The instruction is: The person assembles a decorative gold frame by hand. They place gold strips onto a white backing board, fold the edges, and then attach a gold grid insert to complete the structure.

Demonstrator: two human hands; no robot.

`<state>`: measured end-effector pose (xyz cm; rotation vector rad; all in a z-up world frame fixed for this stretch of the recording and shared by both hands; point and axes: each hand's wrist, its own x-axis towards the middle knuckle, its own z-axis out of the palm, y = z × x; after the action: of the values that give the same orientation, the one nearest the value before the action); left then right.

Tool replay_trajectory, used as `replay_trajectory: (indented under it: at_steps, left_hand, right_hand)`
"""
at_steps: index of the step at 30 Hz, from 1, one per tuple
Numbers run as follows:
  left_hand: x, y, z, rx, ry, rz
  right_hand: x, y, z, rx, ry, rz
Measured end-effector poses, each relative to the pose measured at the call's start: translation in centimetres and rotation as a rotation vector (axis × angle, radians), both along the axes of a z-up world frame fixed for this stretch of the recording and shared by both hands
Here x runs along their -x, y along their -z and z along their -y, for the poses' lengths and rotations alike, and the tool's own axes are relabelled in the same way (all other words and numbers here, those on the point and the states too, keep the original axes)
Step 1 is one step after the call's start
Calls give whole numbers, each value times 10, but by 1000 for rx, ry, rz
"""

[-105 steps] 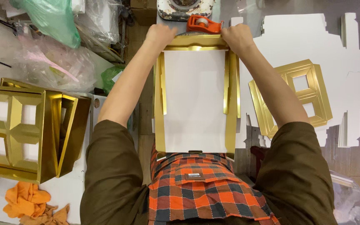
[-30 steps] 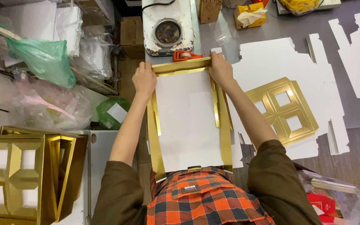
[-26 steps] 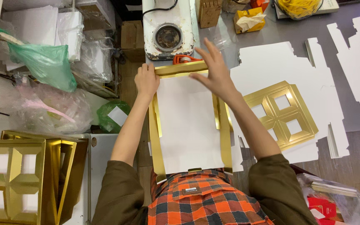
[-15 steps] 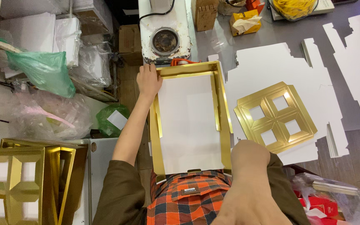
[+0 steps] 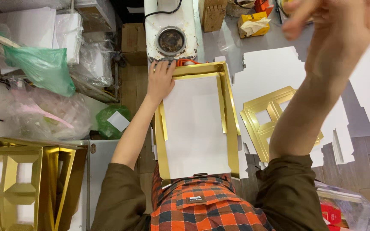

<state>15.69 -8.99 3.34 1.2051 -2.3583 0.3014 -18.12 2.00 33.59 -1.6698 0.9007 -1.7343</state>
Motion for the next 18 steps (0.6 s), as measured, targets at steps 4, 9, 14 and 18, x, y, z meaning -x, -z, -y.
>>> replay_trajectory:
  at_steps: [4,9,14,18]
  left_hand:
    - [32,-7,-11,-110,36,-48]
    - [102,6,3,-138,181,-168]
    - [158,38,34,-237,224,-139]
    - [165,48,53,-293,269,-201]
  right_hand:
    - [13,96,53,-242,46,-416]
    - [-10,274,33,-699,134,-822]
    - [-25,337,10,-837,197,-448]
    - [-18,352,4,-804,176,-331]
